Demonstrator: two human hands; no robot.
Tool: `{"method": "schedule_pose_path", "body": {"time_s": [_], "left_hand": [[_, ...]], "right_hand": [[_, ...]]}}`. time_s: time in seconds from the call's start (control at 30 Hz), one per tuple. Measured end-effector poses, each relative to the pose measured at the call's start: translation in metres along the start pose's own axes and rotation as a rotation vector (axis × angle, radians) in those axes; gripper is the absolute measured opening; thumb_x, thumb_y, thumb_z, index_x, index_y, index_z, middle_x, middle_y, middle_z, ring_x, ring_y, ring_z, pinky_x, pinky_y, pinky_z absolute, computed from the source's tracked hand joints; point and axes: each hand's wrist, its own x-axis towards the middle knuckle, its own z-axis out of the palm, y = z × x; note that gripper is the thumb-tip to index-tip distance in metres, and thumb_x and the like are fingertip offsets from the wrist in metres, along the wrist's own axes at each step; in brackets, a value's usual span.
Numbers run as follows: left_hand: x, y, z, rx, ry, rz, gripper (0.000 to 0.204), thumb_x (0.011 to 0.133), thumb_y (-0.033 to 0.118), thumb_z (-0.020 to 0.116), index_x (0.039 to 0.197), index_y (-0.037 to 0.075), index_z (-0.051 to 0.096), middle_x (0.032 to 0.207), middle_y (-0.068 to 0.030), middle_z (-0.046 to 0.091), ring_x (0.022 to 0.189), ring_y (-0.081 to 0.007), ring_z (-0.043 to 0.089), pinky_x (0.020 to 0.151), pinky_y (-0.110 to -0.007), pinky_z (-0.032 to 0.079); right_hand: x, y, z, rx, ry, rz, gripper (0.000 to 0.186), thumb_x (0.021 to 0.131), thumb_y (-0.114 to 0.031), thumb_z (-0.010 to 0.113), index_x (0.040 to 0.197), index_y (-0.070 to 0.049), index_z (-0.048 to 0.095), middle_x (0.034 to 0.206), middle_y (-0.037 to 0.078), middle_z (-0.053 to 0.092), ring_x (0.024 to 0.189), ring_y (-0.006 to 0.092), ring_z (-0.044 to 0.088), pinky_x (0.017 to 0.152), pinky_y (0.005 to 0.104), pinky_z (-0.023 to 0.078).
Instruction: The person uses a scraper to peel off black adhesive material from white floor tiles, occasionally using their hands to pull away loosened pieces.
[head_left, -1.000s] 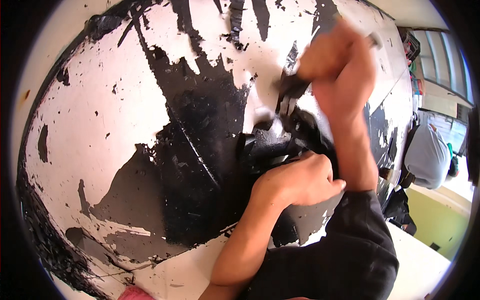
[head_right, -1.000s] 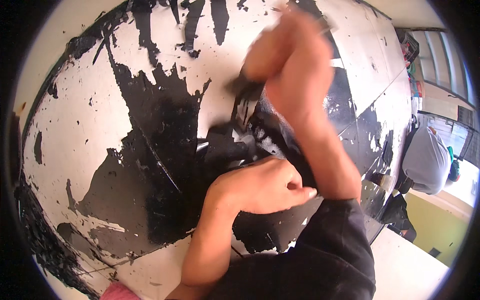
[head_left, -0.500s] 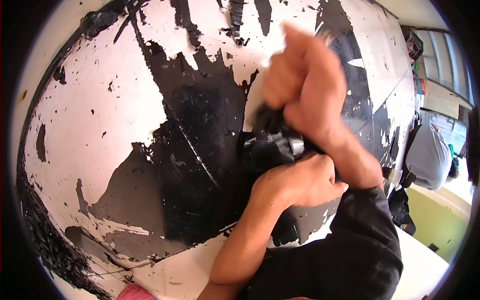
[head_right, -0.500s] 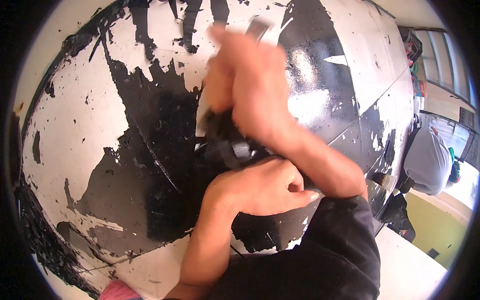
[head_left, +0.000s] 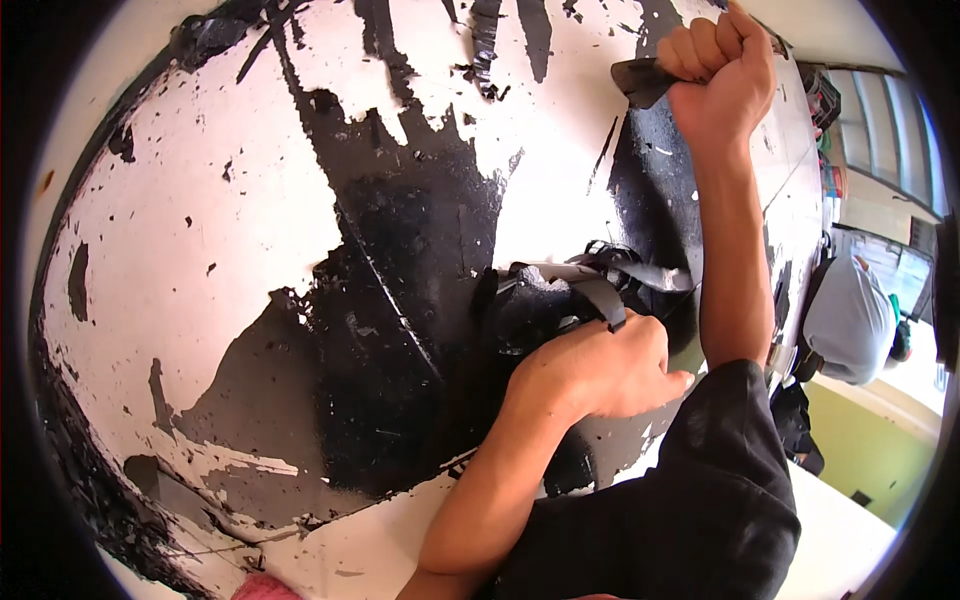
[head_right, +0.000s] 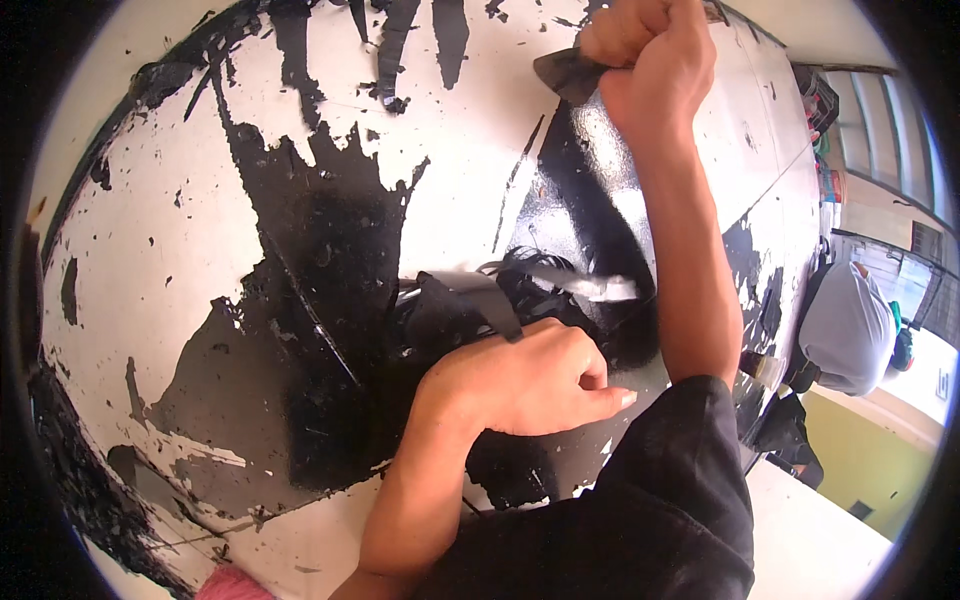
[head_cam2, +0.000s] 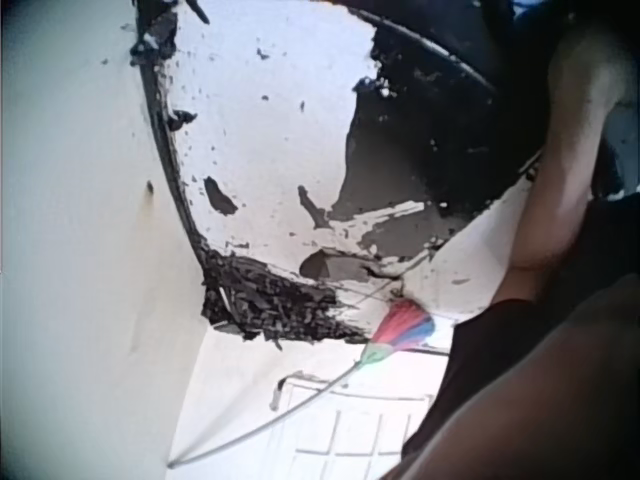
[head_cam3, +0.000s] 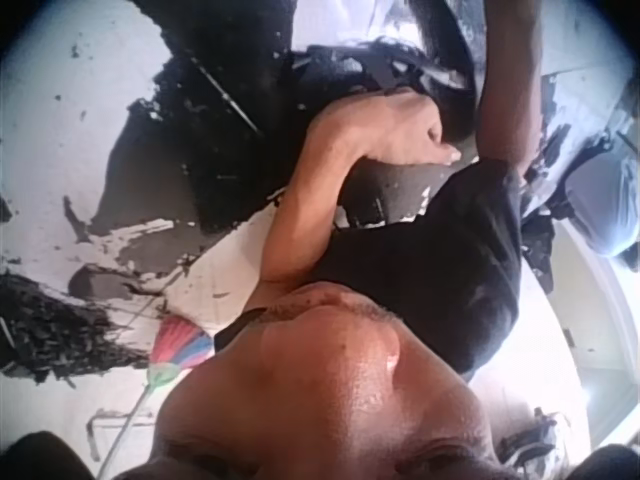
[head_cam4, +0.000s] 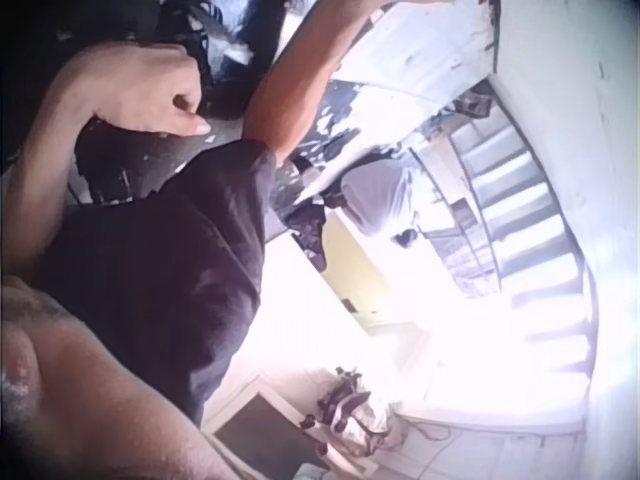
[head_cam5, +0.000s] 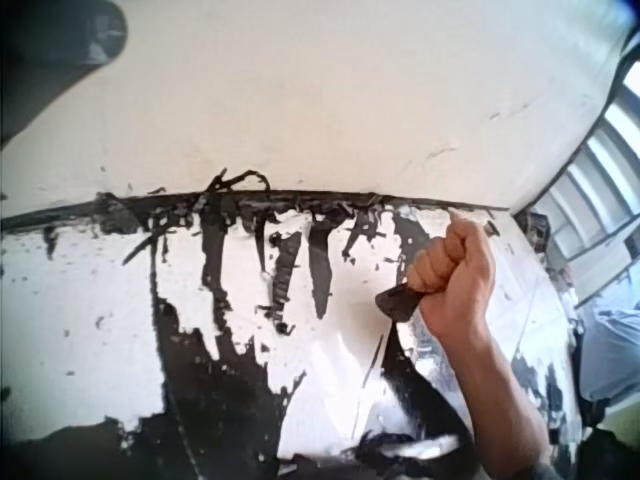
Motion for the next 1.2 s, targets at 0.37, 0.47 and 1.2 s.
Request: {"method": "schedule_pose_path", "body": {"time_s": [0.37,0.47,1.2], "left_hand": [[-0.005,0.003,-0.006,0.054,-0.132,0.006,0.046,0.093,0.041,0.067,0.09,-0.004,0.076,0.085,-0.0258,0.072,0.081,-0.0389,0.073,0.077,-0.044,0.055],[0.006,-0.011,0.009,0.001,0.075,0.129,0.045,0.092,0.04,0.067,0.089,-0.004,0.076,0.083,-0.0264,0.072,0.078,-0.0381,0.073,0.074,-0.044,0.055],[-0.008,0.0,-0.003,-0.02,0.027,0.026,0.036,0.084,0.03,0.068,0.09,-0.006,0.075,0.092,-0.0272,0.072,0.086,-0.0393,0.073,0.078,-0.045,0.056]], "right_hand": [[-0.124,0.031,0.096,-0.109,0.193,0.59,0.052,0.104,-0.029,0.054,0.061,-0.015,0.03,0.051,-0.002,0.027,0.043,0.0121,0.026,0.043,0.0331,0.019],[-0.114,0.025,0.105,-0.244,0.146,0.435,0.05,0.105,-0.034,0.046,0.063,-0.019,0.023,0.052,-0.006,0.018,0.044,0.0122,0.016,0.045,0.0345,0.017],[0.016,0.123,0.205,-0.203,-0.391,0.353,0.044,0.108,-0.028,0.05,0.067,-0.015,0.04,0.051,-0.003,0.032,0.041,0.012,0.027,0.04,0.0329,0.023]]}}
